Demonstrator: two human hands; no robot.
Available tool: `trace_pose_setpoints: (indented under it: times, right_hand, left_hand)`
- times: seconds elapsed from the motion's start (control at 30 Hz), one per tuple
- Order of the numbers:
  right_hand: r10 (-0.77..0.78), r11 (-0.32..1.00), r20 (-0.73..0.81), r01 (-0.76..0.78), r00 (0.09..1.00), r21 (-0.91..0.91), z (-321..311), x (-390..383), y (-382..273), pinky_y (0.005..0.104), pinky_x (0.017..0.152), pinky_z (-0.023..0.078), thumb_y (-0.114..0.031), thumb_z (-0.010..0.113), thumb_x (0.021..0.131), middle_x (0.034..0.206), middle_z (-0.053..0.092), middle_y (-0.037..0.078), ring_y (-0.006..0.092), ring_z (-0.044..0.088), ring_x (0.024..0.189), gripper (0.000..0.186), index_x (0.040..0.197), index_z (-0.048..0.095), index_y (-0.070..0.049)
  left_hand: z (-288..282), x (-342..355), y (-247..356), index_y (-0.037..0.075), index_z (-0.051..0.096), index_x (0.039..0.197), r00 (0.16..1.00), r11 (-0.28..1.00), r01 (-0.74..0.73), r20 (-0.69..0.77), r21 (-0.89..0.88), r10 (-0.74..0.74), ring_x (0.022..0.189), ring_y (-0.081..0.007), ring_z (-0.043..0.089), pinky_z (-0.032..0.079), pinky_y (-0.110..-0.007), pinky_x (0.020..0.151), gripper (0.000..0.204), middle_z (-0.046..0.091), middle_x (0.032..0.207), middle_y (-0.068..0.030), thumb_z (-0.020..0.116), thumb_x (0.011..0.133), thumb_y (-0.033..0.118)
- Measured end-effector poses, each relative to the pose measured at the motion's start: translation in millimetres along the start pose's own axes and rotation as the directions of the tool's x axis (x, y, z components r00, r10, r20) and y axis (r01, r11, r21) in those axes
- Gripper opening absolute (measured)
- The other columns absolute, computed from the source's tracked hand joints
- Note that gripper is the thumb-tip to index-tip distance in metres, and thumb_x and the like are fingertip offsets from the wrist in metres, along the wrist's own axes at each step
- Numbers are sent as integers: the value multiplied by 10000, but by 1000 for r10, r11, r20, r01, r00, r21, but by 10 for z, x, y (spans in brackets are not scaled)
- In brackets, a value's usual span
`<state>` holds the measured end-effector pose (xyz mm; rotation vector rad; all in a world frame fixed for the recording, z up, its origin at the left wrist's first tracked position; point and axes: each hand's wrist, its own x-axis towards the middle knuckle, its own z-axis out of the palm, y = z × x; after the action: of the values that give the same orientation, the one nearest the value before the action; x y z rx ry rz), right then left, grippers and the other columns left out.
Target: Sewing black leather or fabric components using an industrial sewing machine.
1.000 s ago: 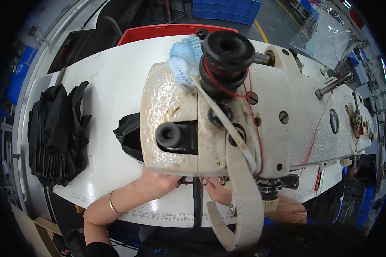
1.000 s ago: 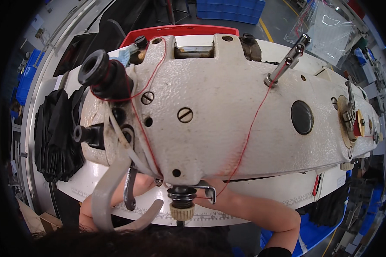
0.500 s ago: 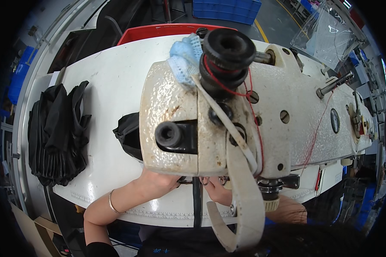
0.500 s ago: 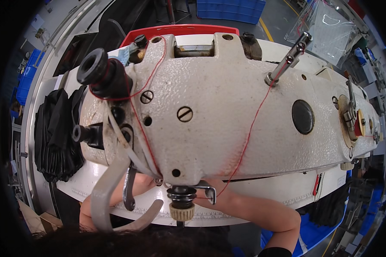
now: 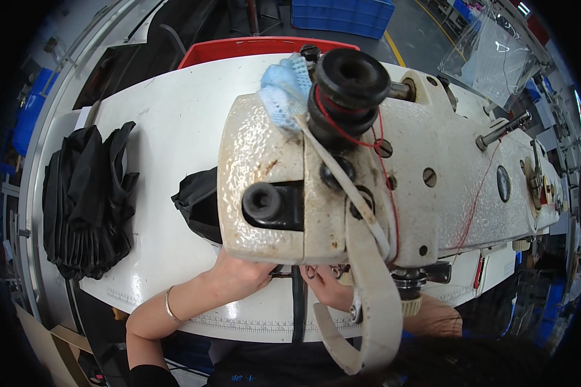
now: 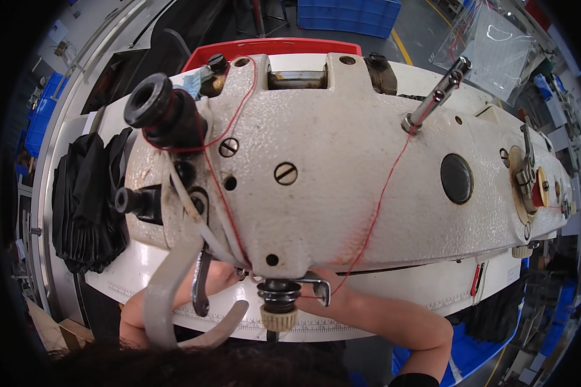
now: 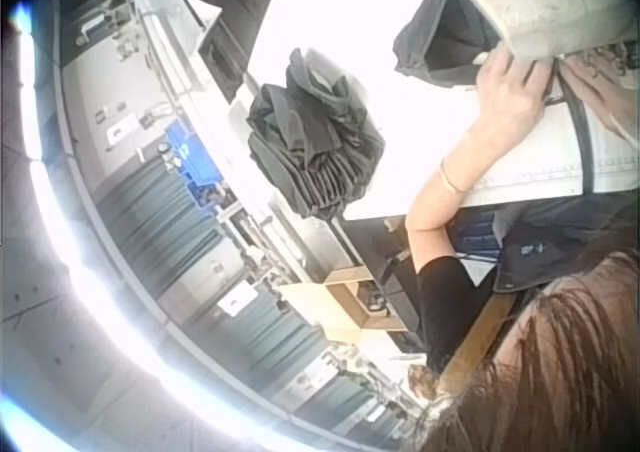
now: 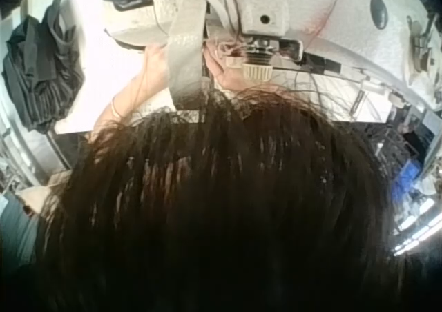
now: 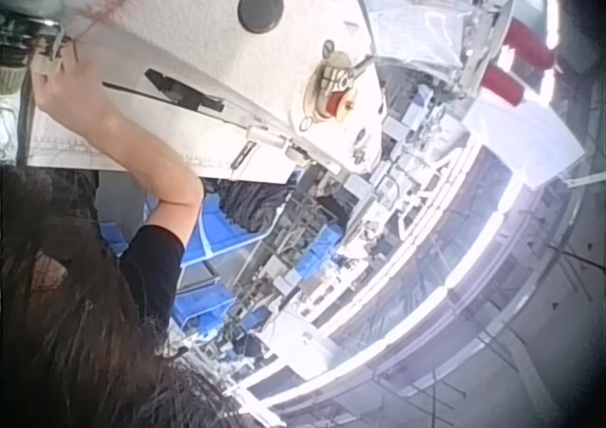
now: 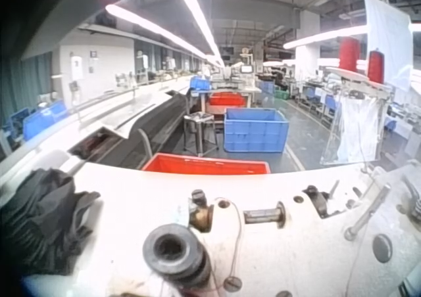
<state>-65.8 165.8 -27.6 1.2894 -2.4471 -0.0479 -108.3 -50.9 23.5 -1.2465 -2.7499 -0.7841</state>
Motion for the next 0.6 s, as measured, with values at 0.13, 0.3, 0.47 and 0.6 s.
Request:
trace_pose_setpoints:
  times: [0.13, 0.3, 0.47, 0.6]
  right_hand:
    - [35, 991, -82, -24, 996, 129, 84, -10, -19, 393, 909, 443, -33, 544, 828, 818, 506, 43, 156, 510, 814, 205, 984, 599, 89]
    - [121, 951, -91, -89, 988, 297, 191, -46, -106, 368, 888, 453, -29, 568, 829, 825, 516, 64, 164, 510, 823, 205, 965, 589, 122]
    - [79, 975, -109, -53, 991, 218, 173, -58, -90, 372, 903, 441, -25, 576, 831, 829, 511, 72, 162, 505, 816, 197, 942, 582, 138]
    - [124, 978, -85, -107, 989, 180, -2, -5, -52, 372, 850, 459, -85, 589, 778, 848, 532, 46, 144, 525, 803, 243, 981, 628, 42]
  left_hand:
    - [-27, 34, 14, 40, 675, 903, 1000, 1000, 4, 9, -15, -3, 868, -297, 604, 487, -449, 770, 403, 618, 912, -102, 622, 506, 2]
    - [40, 51, 8, 33, 686, 874, 982, 997, -36, -188, -63, 24, 848, -296, 609, 498, -431, 743, 349, 623, 890, -108, 625, 531, 7]
    - [227, -21, -45, 29, 686, 913, 981, 991, -103, -155, 89, 116, 877, -289, 602, 499, -419, 739, 344, 614, 920, -117, 621, 575, 34]
    - [337, -85, -41, -3, 676, 920, 975, 962, -162, -114, 219, 190, 922, -280, 588, 501, -394, 740, 339, 603, 963, -113, 615, 593, 60]
